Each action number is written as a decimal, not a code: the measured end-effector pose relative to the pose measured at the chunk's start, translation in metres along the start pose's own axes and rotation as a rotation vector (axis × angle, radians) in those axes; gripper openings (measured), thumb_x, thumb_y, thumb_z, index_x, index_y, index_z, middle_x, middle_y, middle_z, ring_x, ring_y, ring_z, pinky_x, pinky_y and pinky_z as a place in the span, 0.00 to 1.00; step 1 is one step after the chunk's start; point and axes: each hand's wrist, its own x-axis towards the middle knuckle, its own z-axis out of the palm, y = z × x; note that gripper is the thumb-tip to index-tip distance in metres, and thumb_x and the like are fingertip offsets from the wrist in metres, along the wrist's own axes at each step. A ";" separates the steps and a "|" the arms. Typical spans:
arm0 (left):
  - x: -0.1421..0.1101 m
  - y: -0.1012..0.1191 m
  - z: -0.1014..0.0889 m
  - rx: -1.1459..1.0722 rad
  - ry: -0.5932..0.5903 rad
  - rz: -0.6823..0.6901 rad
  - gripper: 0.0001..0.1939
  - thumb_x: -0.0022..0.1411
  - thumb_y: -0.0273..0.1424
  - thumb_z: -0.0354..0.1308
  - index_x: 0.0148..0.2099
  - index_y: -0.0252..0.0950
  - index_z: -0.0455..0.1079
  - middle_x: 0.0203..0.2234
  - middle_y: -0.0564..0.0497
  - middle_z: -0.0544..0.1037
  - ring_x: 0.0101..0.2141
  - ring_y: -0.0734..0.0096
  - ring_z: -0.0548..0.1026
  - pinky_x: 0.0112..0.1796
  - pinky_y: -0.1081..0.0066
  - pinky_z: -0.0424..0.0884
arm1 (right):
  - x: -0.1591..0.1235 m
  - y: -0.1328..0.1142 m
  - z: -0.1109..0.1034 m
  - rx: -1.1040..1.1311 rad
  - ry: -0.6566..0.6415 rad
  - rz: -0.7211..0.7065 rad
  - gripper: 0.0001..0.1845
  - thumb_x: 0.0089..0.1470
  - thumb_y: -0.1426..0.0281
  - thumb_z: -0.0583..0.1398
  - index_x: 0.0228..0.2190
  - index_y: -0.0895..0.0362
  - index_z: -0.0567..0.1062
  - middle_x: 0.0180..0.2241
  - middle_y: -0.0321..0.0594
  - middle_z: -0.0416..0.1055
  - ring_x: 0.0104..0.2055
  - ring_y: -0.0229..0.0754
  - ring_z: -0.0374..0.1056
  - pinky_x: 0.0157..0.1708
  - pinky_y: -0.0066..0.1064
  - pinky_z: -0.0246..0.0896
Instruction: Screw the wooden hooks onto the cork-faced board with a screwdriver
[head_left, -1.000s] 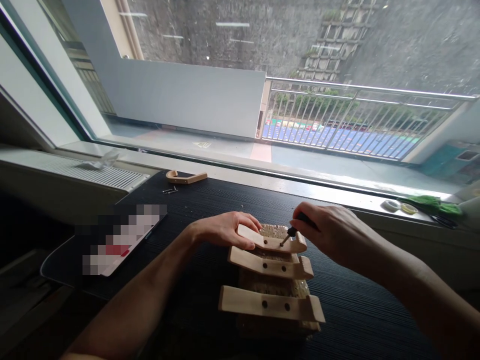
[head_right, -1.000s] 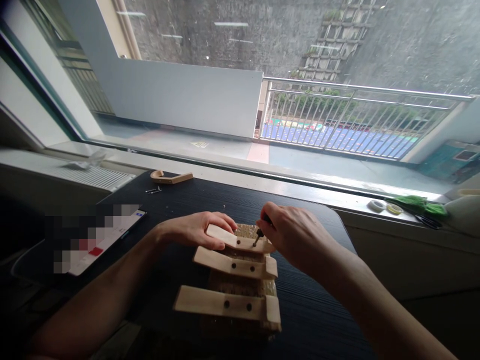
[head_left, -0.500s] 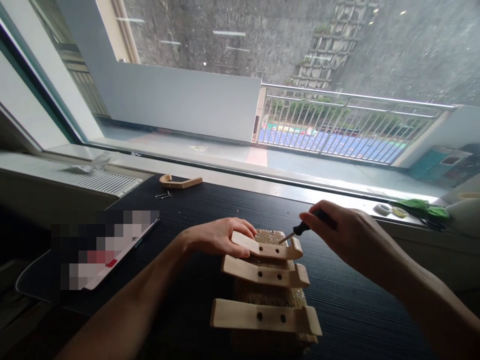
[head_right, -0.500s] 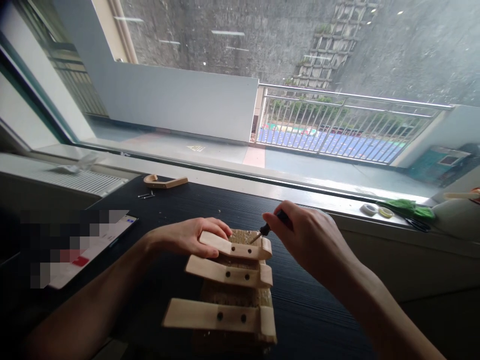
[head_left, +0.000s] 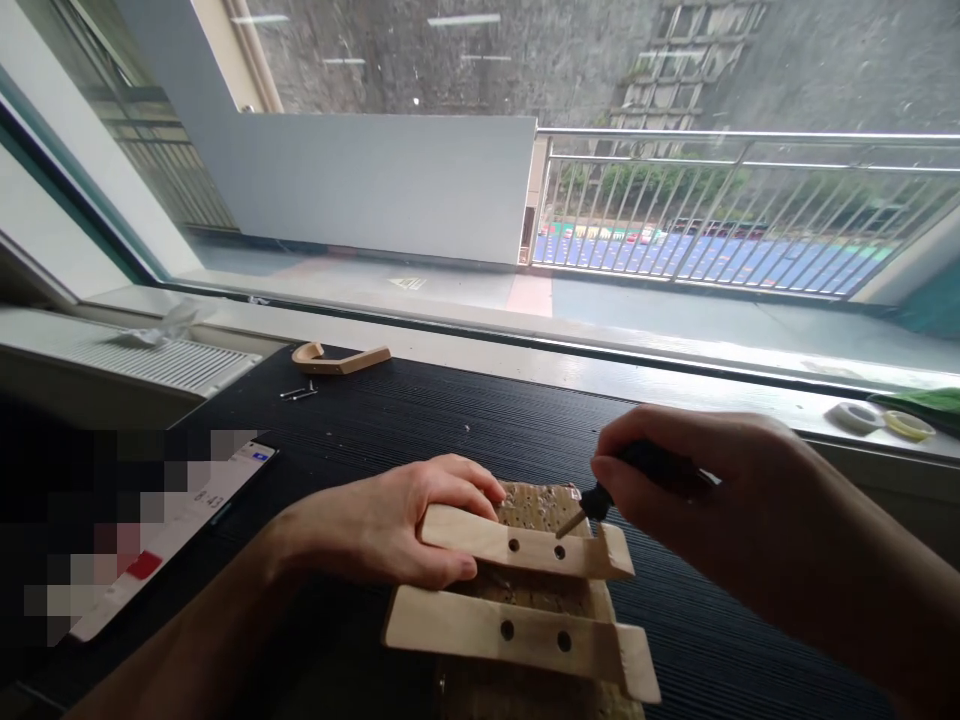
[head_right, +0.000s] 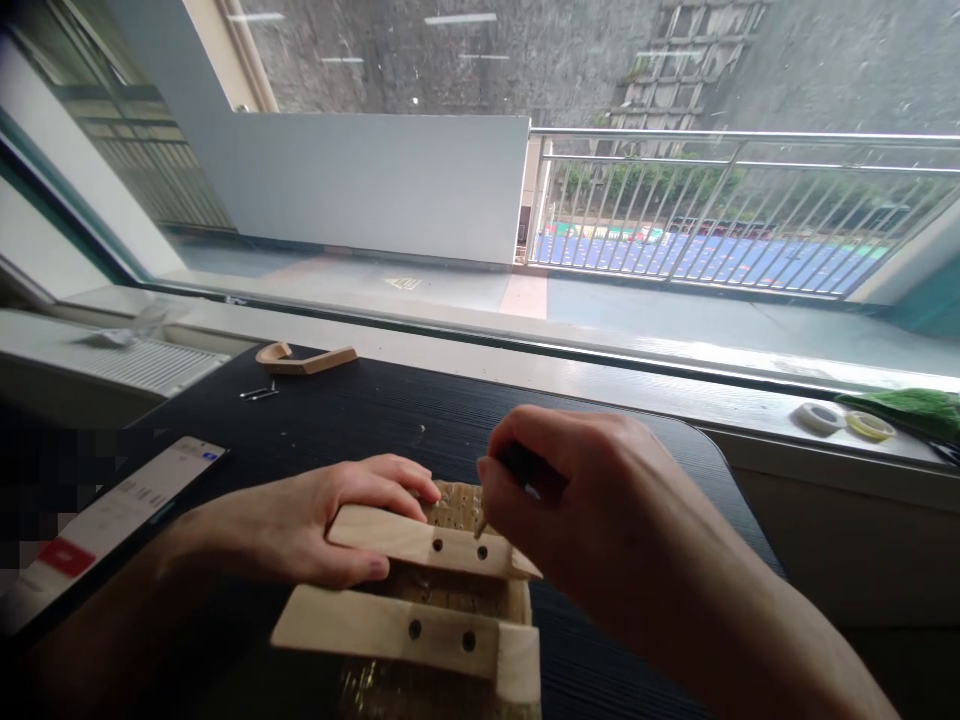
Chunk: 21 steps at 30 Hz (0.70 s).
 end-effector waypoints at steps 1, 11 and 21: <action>0.000 0.000 0.000 -0.003 -0.002 -0.004 0.19 0.52 0.30 0.62 0.48 0.41 0.73 0.54 0.53 0.67 0.54 0.65 0.65 0.56 0.73 0.59 | -0.001 0.001 0.002 0.014 -0.047 -0.006 0.08 0.53 0.67 0.56 0.25 0.53 0.73 0.18 0.30 0.65 0.19 0.32 0.57 0.16 0.23 0.48; 0.002 0.004 -0.001 -0.015 -0.005 -0.024 0.18 0.53 0.29 0.62 0.48 0.41 0.72 0.53 0.53 0.68 0.55 0.65 0.65 0.56 0.72 0.59 | -0.011 0.007 0.015 0.020 -0.114 0.038 0.06 0.54 0.65 0.56 0.34 0.49 0.71 0.23 0.30 0.68 0.20 0.33 0.59 0.17 0.23 0.55; 0.003 0.002 0.000 -0.019 -0.008 -0.023 0.18 0.52 0.30 0.63 0.48 0.41 0.73 0.53 0.52 0.68 0.55 0.63 0.65 0.56 0.71 0.59 | -0.028 0.029 0.019 0.081 -0.077 -0.008 0.22 0.56 0.60 0.57 0.53 0.44 0.65 0.45 0.38 0.72 0.40 0.41 0.71 0.31 0.26 0.70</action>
